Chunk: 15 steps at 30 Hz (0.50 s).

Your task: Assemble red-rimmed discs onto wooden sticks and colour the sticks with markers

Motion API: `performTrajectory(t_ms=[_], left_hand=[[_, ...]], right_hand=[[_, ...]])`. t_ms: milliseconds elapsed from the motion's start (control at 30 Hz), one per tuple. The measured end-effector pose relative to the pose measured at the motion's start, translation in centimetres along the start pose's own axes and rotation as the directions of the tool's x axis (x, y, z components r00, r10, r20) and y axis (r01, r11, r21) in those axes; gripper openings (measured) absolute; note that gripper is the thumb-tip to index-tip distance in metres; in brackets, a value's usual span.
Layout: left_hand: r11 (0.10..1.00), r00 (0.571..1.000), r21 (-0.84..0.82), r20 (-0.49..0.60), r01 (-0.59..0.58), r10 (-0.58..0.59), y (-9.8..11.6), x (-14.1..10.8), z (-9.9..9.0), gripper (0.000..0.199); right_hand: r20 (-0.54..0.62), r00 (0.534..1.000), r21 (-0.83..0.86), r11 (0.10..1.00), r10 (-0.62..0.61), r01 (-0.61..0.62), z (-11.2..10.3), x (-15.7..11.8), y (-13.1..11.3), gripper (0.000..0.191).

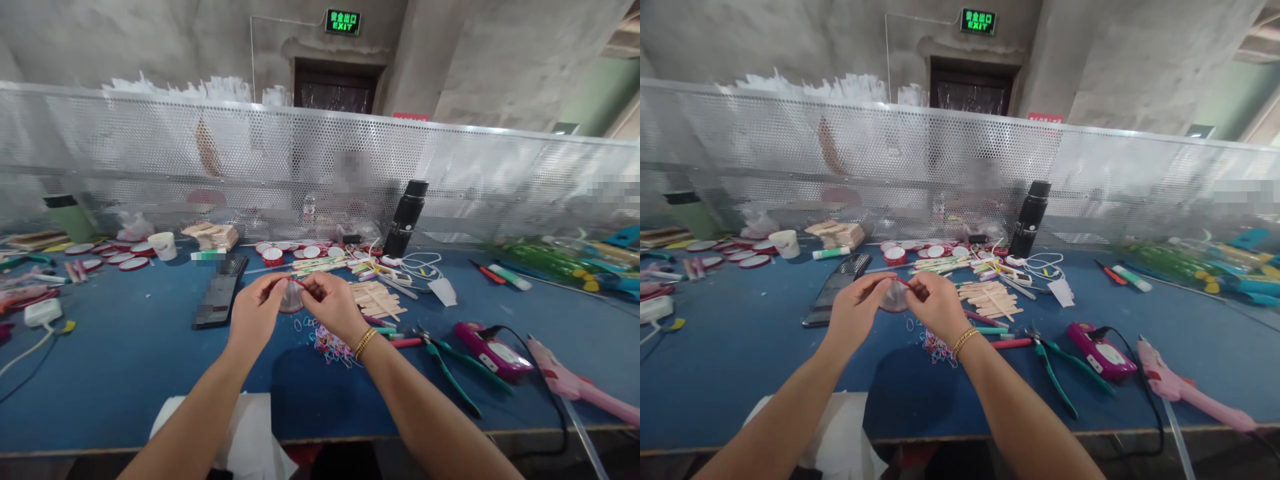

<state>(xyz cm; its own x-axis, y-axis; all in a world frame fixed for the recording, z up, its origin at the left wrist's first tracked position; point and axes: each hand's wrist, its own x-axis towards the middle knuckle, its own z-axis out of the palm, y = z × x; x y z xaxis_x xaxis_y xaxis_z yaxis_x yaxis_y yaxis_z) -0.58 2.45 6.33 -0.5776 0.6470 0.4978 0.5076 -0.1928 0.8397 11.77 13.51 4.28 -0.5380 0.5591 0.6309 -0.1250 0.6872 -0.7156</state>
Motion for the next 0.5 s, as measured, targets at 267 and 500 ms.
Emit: performTrajectory(t_ms=[267,500], left_hand=[[0.997,0.997,-0.044,-0.030,0.069,-0.070,0.16,0.00,0.20,0.020],[0.987,0.993,-0.108,-0.009,0.116,-0.118,-0.07,0.25,0.22,0.022]], right_hand=[[-0.009,0.999,-0.116,0.992,-0.053,0.052,-0.15,-0.10,-0.04,0.005],[0.006,0.999,-0.120,0.992,-0.043,0.044,-0.12,-0.13,-0.16,0.007]])
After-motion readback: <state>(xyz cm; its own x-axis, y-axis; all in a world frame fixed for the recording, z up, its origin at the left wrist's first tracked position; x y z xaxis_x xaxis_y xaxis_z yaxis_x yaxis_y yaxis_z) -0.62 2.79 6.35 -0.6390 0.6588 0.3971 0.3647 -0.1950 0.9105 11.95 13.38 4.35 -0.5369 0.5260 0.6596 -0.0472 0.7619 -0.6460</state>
